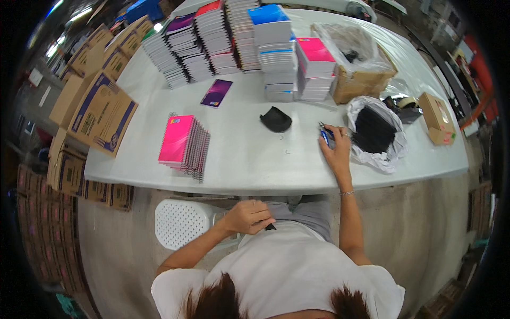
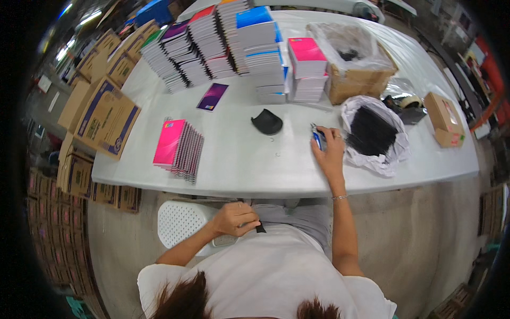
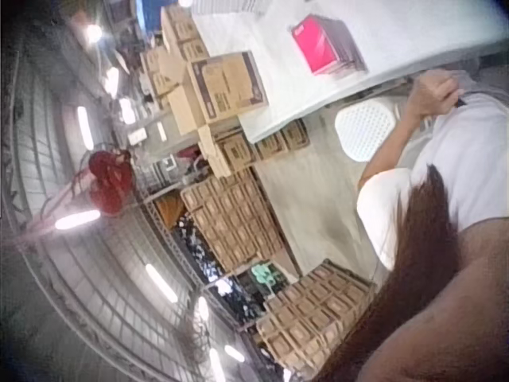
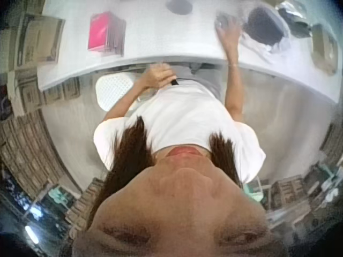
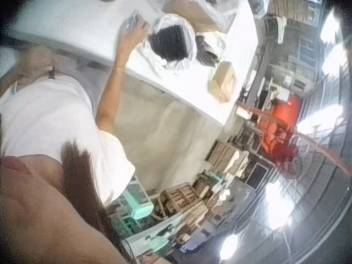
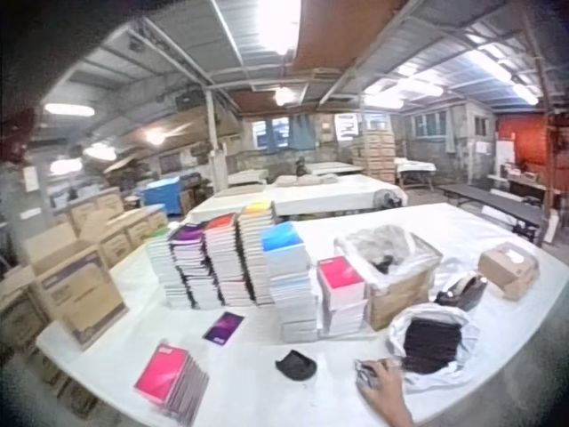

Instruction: The person trims the ends of the plastic spiral bindings on small pink notebooks using clippers and adds each finished notebook to a stack on the table.

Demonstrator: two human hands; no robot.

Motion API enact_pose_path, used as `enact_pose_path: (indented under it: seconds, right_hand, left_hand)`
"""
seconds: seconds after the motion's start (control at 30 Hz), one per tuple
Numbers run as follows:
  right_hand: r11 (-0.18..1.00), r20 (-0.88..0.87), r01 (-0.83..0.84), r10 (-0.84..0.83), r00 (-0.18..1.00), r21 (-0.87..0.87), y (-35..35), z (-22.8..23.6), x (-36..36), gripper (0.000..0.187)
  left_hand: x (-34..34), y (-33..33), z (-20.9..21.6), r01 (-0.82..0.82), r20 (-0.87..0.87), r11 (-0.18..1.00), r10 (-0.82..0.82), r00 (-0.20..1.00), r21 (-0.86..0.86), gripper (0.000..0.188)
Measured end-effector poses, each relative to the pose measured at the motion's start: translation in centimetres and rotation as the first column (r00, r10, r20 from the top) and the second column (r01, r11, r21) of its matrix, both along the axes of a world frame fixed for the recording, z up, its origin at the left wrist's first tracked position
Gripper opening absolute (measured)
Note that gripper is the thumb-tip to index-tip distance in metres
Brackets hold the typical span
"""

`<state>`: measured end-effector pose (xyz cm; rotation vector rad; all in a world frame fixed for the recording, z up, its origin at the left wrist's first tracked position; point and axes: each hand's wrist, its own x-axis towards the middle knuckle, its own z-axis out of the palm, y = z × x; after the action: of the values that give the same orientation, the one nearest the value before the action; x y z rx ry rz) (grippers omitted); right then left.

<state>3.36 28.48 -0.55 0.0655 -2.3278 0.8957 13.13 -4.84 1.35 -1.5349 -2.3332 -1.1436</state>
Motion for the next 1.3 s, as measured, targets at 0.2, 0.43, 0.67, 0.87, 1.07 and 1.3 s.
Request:
enact_pose_path:
  seconds: [0.2, 0.43, 0.67, 0.87, 1.07, 1.3]
  right_hand:
    - [0.997, -0.016, 0.052, -0.051, 0.999, 0.055, 0.4, -0.5, 0.0, 0.038]
    - [0.983, 0.004, 0.085, -0.086, 0.996, 0.162, -0.5, -0.7, -0.4, 0.037]
    - [0.971, 0.054, 0.108, -0.121, 0.991, 0.212, -0.5, -0.1, 0.3, 0.038]
    - [0.947, 0.059, 0.108, -0.132, 0.989, 0.303, -0.7, -0.2, 0.4, 0.040]
    - [0.936, 0.045, 0.123, -0.146, 0.988, 0.329, -1.1, -0.2, 0.0, 0.038]
    - [0.939, 0.045, 0.122, -0.144, 0.989, 0.323, -1.1, -0.3, 0.1, 0.040]
  left_hand:
    - [2.9, -4.7, -17.8, -0.353, 0.582, 0.926, 0.360, 0.730, -0.129, 0.042]
    - [0.5, -8.4, -35.3, -0.421, 0.768, 0.748, 0.619, 0.163, -0.513, 0.039]
    - [-2.8, -4.8, -38.1, -0.171, 0.807, 0.793, 0.590, -0.022, -0.585, 0.040]
    - [-5.6, -1.6, -39.1, -0.045, 0.818, 0.817, 0.574, -0.036, -0.575, 0.040]
    - [-9.2, 1.8, -39.0, 0.048, 0.831, 0.830, 0.555, 0.018, -0.556, 0.041]
    - [-10.9, 4.8, -39.0, 0.131, 0.834, 0.825, 0.548, 0.055, -0.551, 0.042]
